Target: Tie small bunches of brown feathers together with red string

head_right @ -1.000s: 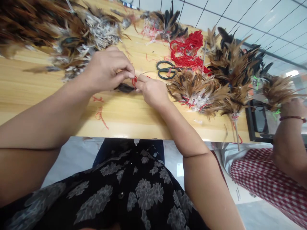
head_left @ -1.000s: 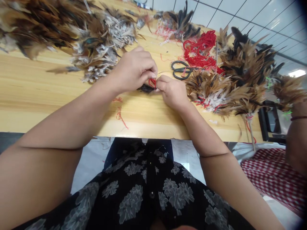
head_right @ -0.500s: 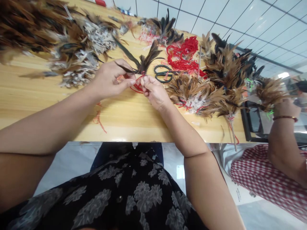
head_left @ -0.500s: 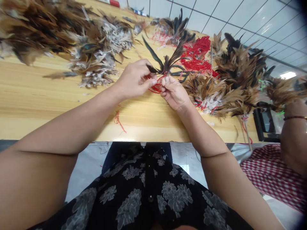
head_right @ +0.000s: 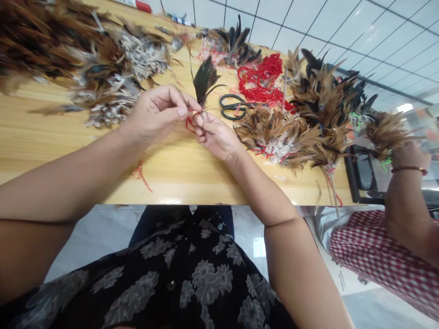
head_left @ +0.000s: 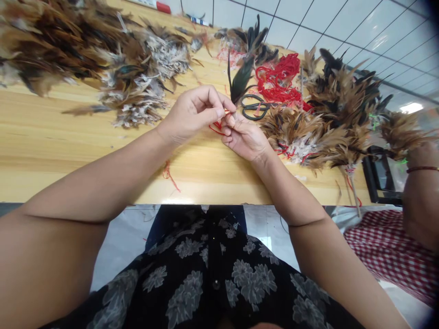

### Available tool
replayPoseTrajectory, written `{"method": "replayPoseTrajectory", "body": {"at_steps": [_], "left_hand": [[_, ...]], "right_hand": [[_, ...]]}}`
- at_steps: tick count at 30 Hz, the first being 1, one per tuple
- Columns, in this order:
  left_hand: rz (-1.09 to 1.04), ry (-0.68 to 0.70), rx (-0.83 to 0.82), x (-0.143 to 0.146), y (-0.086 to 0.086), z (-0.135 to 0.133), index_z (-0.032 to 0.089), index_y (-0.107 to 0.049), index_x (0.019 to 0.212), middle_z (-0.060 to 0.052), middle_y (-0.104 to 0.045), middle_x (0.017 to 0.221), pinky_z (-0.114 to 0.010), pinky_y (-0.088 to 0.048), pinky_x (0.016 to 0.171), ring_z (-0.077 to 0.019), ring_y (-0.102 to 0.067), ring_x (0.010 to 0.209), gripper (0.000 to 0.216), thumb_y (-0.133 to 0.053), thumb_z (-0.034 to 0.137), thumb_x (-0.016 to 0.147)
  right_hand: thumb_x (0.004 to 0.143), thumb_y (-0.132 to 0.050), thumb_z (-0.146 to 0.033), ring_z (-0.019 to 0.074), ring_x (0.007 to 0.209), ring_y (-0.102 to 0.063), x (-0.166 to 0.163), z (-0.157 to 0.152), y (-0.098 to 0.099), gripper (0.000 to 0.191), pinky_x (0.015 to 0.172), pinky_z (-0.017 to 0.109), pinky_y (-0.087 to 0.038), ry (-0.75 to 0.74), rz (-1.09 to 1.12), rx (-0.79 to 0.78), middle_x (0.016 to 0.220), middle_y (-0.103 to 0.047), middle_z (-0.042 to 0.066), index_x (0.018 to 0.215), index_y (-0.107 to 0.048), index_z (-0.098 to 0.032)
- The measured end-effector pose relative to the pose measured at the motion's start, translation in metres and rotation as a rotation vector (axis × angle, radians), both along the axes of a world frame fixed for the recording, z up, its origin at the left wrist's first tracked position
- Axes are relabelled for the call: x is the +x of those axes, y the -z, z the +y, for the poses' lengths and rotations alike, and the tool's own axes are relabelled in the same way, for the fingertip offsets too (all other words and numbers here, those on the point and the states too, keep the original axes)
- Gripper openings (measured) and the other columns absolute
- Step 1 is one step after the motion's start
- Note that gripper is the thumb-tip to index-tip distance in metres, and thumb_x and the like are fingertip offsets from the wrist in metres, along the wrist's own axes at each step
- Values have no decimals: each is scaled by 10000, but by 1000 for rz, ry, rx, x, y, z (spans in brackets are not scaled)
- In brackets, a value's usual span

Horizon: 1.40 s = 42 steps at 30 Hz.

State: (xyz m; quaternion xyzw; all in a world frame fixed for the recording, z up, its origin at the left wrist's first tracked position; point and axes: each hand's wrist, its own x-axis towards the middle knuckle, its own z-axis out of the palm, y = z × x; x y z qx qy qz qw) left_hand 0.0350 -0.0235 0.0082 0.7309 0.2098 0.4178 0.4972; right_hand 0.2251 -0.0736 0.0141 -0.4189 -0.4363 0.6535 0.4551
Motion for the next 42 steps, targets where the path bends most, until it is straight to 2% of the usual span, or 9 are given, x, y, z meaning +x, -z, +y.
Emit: {"method": "replayPoseTrajectory", "body": {"at_steps": [3,7,11,16,20,24,29,35,42], "left_hand": [[-61,15,-24,2,4,4,264,-508,970,-53,-822,1169,-450,-681,781,-240,-763,969,717,-802,916,1022],[-91,43,-37,2,8,13,276,-614,959,-36,-823,1047,-432,-666,703,-210,-726,810,702,-912,912,954],[-42,48,-25,-3,2,13,281,-686,1031,-33,-813,940,-466,-687,749,-217,-718,772,687,-869,940,976],[-55,102,-2,-8,-9,8,273,-769,1074,-46,-835,967,-474,-682,748,-230,-749,783,546,-941,787,1009],[-46,92,35,-6,-14,4,268,-726,1000,-50,-827,959,-494,-680,736,-230,-750,764,347,-914,553,1062],[-30,68,62,-5,-16,3,265,-692,983,-55,-813,955,-474,-662,718,-221,-742,773,262,-858,452,1061],[39,62,4,-4,-17,3,266,-687,1029,-68,-829,1004,-506,-700,818,-243,-762,843,341,-882,546,1027],[-188,9,-74,4,-17,-5,273,-693,1035,-3,-739,913,-449,-684,836,-216,-764,887,344,-943,504,983],[-157,-2,-42,2,-15,-2,258,-677,1011,-33,-776,1017,-474,-682,935,-220,-764,957,328,-919,478,994]], "right_hand": [[1059,-831,-425,131,770,-527,1,1,5,394,614,227,-469,-4,-31,35,894,-616,-11,881,-517,-267],[1050,-825,-417,146,863,-592,3,4,13,366,656,230,-494,-32,-3,34,957,-645,7,905,-523,-268],[1075,-781,-443,164,925,-640,4,4,17,337,693,245,-529,-37,-18,42,975,-654,19,926,-532,-272],[1095,-752,-592,170,960,-664,2,2,16,455,670,243,-548,-34,-110,108,1030,-718,49,894,-495,-275],[1078,-784,-556,163,947,-646,-1,0,9,453,667,236,-548,-44,-66,60,1022,-726,44,874,-499,-269],[1073,-800,-540,161,921,-617,-3,-3,3,499,677,254,-547,-81,-27,34,1011,-706,46,831,-461,-264],[1066,-809,-619,138,805,-514,-4,-4,3,582,677,261,-547,-139,10,29,912,-603,16,805,-431,-262],[1064,-807,-586,137,788,-466,-3,-4,6,566,686,270,-537,-125,70,21,889,-544,-2,814,-415,-262],[1085,-795,-507,131,744,-425,-5,-3,3,560,640,247,-508,-119,83,-47,823,-452,-20,785,-390,-262]]}}
